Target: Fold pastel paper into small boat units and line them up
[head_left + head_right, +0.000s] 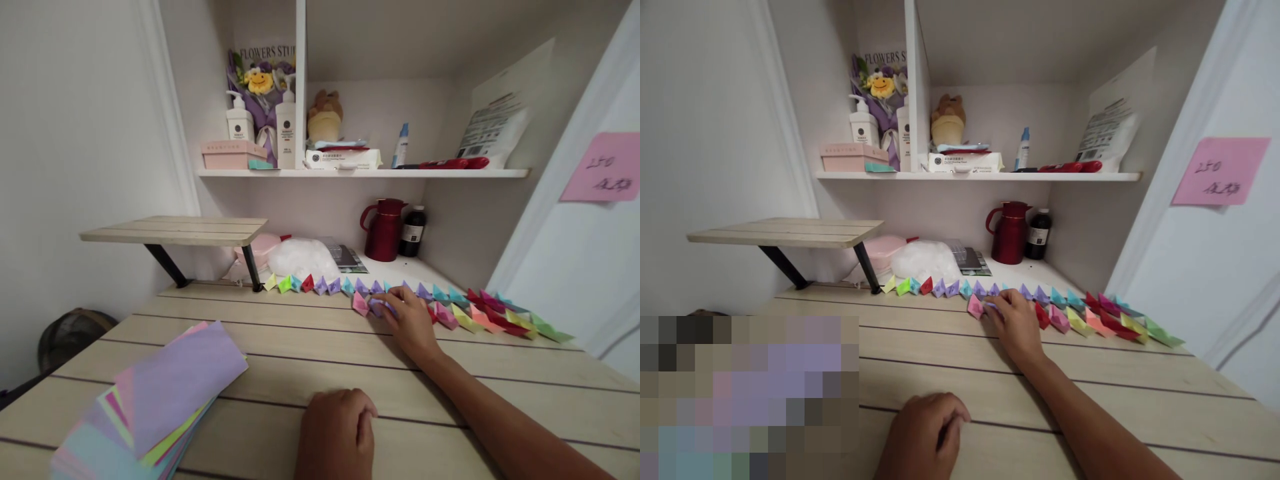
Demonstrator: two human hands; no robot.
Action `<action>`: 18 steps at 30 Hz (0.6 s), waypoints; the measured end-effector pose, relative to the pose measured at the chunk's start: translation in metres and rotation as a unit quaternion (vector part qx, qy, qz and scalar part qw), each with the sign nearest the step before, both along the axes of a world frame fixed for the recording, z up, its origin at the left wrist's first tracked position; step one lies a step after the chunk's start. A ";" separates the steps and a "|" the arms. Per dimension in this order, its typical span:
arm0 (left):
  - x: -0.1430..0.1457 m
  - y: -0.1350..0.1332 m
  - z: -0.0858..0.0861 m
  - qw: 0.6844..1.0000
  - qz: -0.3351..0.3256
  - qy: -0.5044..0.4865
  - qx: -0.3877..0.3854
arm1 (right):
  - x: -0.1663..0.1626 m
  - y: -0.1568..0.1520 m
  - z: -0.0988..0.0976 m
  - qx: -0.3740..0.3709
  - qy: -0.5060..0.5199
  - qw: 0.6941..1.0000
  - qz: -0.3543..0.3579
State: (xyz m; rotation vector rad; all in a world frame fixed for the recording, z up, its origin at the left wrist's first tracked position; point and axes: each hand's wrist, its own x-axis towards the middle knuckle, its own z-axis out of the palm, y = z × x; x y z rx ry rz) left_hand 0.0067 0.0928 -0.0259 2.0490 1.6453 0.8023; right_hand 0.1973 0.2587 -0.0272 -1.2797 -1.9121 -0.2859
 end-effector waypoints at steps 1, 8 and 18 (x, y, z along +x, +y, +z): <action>-0.001 0.000 0.000 1.000 -0.003 0.001 0.000 | 0.002 -0.001 0.002 -0.010 0.028 1.000 -0.004; -0.004 -0.001 0.004 1.000 0.003 -0.003 -0.009 | 0.009 -0.014 0.003 -0.075 0.099 0.990 -0.072; -0.005 0.002 0.001 1.000 -0.004 -0.005 0.002 | -0.010 -0.031 0.006 -0.167 -0.050 0.982 -0.068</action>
